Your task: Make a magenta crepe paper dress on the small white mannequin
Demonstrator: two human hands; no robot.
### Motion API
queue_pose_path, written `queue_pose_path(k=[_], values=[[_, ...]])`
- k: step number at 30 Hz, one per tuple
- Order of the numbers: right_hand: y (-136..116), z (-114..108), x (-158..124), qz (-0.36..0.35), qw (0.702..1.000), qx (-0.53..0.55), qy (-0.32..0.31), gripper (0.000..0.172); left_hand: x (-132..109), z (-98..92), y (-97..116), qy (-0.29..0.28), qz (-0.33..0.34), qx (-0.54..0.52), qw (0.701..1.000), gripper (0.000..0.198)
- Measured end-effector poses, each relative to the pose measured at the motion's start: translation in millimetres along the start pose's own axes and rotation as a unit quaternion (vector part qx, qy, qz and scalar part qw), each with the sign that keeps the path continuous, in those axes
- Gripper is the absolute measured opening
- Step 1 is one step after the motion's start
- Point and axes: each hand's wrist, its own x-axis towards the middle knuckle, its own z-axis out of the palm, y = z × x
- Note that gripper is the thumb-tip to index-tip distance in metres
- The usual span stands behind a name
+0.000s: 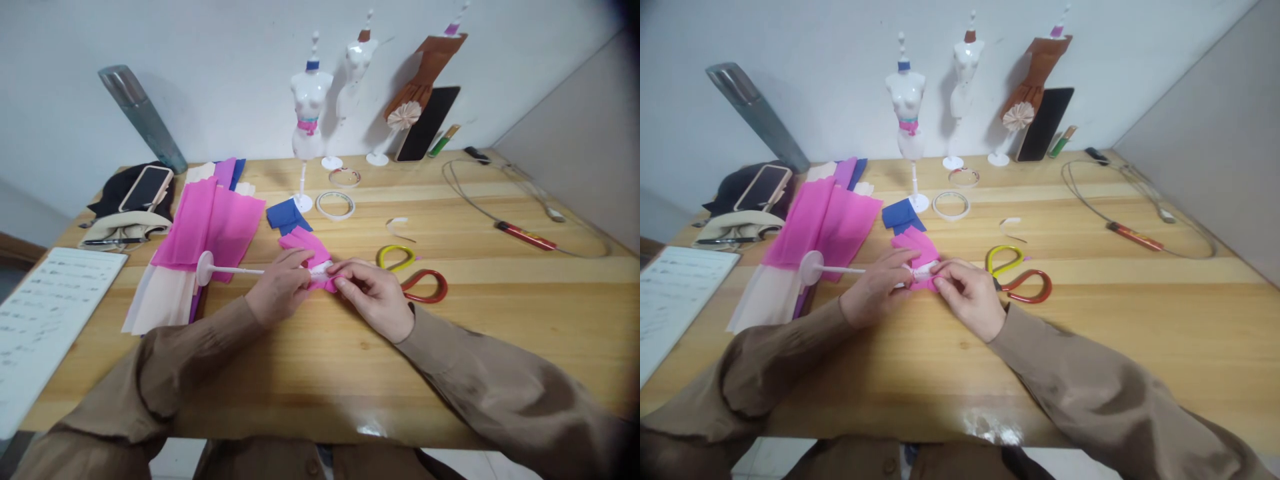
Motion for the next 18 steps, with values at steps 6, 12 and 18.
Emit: queue_pose_path(k=[6,12,18], values=[[0,0,1,0.000,1.000,-0.001,-0.003,0.017,-1,3.3,-1,0.025,0.004,0.001,1.000,0.021],[-2,2,1,-0.004,1.000,-0.030,-0.002,0.020,-1,11.9,-2,0.093,-0.026,-0.014,0.995,0.020],[-4,3,3,0.010,0.999,-0.042,0.012,0.018,-1,13.4,0,0.101,-0.045,-0.013,0.994,0.019]])
